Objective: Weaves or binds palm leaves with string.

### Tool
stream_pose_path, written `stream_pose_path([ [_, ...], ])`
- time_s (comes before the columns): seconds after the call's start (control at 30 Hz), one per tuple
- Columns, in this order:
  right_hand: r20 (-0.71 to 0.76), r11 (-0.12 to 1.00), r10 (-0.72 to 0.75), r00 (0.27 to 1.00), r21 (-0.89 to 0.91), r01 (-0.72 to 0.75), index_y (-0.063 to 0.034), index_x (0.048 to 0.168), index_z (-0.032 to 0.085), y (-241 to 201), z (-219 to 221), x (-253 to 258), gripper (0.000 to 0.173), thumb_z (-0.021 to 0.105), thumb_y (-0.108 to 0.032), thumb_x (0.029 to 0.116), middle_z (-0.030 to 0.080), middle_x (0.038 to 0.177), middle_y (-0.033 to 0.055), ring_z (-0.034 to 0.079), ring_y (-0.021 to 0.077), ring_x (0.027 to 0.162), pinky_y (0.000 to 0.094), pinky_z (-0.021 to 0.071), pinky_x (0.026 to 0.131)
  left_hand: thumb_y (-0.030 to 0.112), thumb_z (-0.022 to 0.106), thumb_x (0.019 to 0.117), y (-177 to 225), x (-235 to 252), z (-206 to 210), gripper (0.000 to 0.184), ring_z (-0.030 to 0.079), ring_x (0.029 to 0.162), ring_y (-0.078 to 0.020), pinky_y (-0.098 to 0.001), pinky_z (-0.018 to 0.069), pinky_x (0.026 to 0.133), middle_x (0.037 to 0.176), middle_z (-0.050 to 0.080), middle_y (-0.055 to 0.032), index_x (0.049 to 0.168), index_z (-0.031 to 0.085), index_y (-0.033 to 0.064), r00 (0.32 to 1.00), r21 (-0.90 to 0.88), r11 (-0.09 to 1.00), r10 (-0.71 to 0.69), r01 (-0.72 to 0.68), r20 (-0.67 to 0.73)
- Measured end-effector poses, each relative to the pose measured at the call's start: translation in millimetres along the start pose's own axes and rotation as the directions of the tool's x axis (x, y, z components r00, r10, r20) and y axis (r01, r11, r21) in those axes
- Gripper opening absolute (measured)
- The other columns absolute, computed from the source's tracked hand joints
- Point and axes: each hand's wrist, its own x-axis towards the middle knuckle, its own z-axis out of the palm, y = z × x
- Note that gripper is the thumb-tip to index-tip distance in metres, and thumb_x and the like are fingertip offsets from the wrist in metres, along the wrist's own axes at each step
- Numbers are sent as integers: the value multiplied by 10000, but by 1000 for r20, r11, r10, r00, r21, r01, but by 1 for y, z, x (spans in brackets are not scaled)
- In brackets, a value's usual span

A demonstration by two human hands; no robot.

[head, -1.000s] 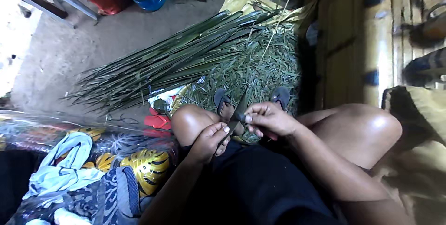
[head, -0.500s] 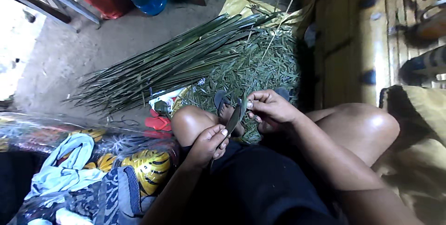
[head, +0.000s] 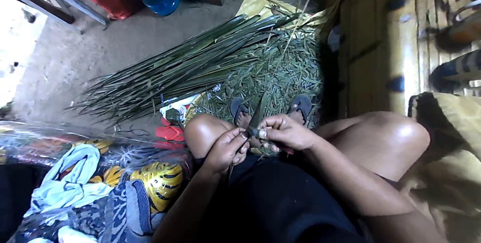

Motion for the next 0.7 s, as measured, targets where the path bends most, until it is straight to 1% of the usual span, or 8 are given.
stream_pose_path([
  [0.1,5,1000,-30,1000,-10,30,-50,1013,690,1,-2,-1,177,562,-166,1047,699,761,-19,592,8,543,157,491,482,151,395,1090,0,1,1,219,446,448,-21,-159,403,422,638,505,52,1073,593,61,999,-20,1000,-6,6,38],
  [0.17,-18,996,-70,997,-47,69,-47,990,689,-1,-9,2,171,561,-149,1040,699,758,-9,601,16,559,166,508,506,168,394,1094,1,-2,1,220,441,445,-20,-159,401,420,634,496,55,1041,583,69,999,-20,1000,-17,18,43],
  [0.27,-58,992,-113,992,-68,110,-48,997,690,-7,-17,5,170,561,-154,1034,682,750,9,608,44,575,193,526,531,174,394,1093,3,-7,1,222,435,443,-21,-160,393,418,628,484,60,1032,582,74,998,1,1000,-12,12,53],
  [0.33,-77,991,-127,989,-61,123,-55,993,697,-12,-21,7,174,569,-165,1032,682,754,19,610,55,580,204,531,537,171,403,1091,3,-10,2,221,441,442,-22,-160,397,417,626,486,58,1033,590,69,999,8,1000,-5,5,51],
  [0.43,-84,987,-148,985,-78,142,-47,983,696,-17,-25,10,165,573,-146,1032,684,744,26,600,51,566,199,521,525,166,413,1087,4,-13,1,211,443,440,-17,-158,398,415,619,490,64,1027,593,74,999,18,1000,-9,8,38],
  [0.5,-140,980,-168,976,-130,150,-56,1006,697,-20,-33,11,169,566,-158,1034,669,737,10,587,46,561,196,514,515,163,422,1082,3,-16,0,204,442,439,-18,-158,393,414,617,492,65,1024,596,75,999,27,999,-18,17,39],
  [0.57,-206,974,-194,959,-155,164,-62,1041,691,-25,-47,13,170,551,-160,1043,671,758,-4,597,46,567,200,526,510,167,428,1079,2,-19,-1,200,438,441,-20,-160,391,414,617,492,63,1016,597,81,999,45,999,-28,26,35],
  [0.7,-348,979,-195,917,-131,158,-69,1016,671,-35,-60,14,156,537,-147,1033,666,761,-6,603,57,567,212,532,510,158,423,1080,-1,-21,-5,204,444,444,-22,-162,398,418,619,494,56,1003,594,77,999,51,998,-24,23,26],
])
